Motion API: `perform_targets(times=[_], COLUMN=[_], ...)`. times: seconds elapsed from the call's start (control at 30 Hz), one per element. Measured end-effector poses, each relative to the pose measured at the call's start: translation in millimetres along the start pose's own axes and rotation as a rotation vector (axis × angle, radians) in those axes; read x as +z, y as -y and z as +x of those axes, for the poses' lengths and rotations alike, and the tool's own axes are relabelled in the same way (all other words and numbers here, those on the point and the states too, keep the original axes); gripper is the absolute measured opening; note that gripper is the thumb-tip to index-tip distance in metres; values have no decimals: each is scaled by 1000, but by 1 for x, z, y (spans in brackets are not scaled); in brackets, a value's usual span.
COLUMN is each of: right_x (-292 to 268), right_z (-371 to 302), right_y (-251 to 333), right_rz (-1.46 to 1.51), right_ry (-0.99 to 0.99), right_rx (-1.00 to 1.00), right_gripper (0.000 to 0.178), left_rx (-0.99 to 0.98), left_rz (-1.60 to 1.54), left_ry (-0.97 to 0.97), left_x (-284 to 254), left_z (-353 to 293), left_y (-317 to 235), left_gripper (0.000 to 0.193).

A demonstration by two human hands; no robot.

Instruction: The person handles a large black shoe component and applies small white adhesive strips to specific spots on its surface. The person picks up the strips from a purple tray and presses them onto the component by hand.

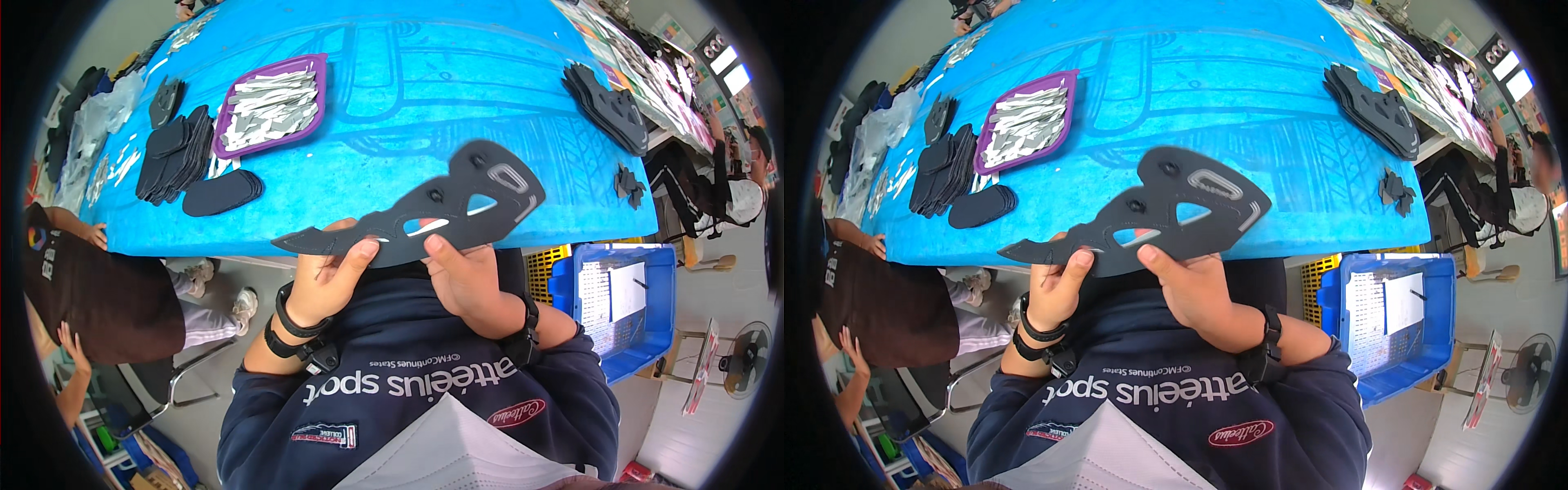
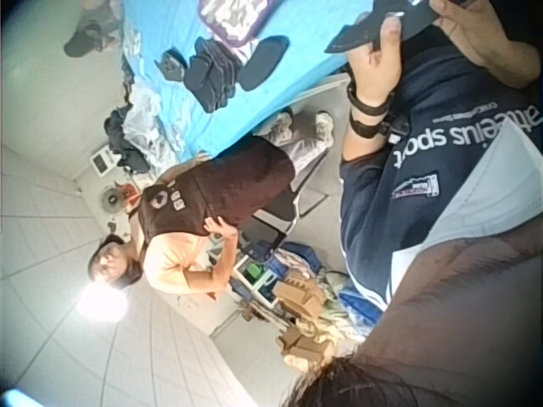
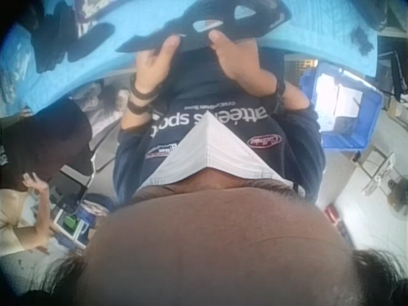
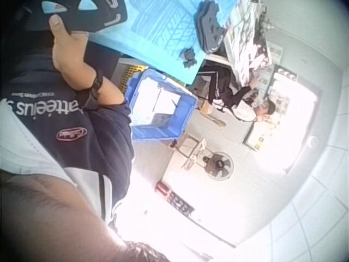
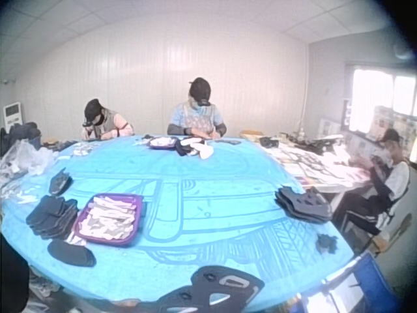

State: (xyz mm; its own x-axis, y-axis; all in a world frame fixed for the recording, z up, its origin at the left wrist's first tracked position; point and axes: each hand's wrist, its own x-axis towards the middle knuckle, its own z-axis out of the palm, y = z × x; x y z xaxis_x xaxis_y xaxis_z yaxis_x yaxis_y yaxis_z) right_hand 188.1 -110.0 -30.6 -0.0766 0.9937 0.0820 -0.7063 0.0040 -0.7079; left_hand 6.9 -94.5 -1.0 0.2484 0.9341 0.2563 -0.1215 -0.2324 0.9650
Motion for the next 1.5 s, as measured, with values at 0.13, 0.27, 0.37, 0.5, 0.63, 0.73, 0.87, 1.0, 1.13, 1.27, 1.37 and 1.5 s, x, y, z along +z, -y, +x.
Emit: perform_targets(times=[0.13, 0.27, 0.37, 0.5, 0.63, 0.73, 0.87, 1.0, 1.13, 1.27, 1.37, 1.5], right_x=[-5, -9, -8, 0, 0, -5, -9, -8, -9, -9, -9, -8], right_z=[2, 2, 3, 2, 2, 3, 2, 0, 1, 3, 3, 4], right_y=[-2, -3, -5, -8, -4, 2, 5, 2, 1, 2, 5, 10], right_rz=[42, 77, 45, 49, 56, 85, -5, -17, -30, -42, -54, -24], right_ry=[-1, -10, 28, 24, 47, -49, -30, -28, -53, -61, -94, -109], right_rx=[-25, 19, 48, 118, 76, 13, 25, 1, 26, 27, 32, 48], right_gripper=[20, 22, 25, 28, 24, 23, 21, 20, 18, 17, 17, 17], left_rx=[30, 128, 21, -91, -95, -76, -77, -89, -82, -86, -78, -73], left_rz=[132, 302, -108, -347, -489, -499, -555, -491, -471, -473, -460, -449], left_ry=[-59, -122, -106, 87, 59, 22, 35, 113, 88, 88, 53, 40], left_x=[-3, -10, -9, -1, 1, 3, 6, 5, 4, 4, 2, -1], left_z=[3, 9, 8, 3, 1, -1, 1, 3, 3, 1, 2, 4], left_y=[3, 6, 13, 28, 38, 38, 35, 34, 34, 36, 37, 39], left_gripper=[13, 39, 65, 58, 41, 35, 44, 51, 53, 50, 41, 38])
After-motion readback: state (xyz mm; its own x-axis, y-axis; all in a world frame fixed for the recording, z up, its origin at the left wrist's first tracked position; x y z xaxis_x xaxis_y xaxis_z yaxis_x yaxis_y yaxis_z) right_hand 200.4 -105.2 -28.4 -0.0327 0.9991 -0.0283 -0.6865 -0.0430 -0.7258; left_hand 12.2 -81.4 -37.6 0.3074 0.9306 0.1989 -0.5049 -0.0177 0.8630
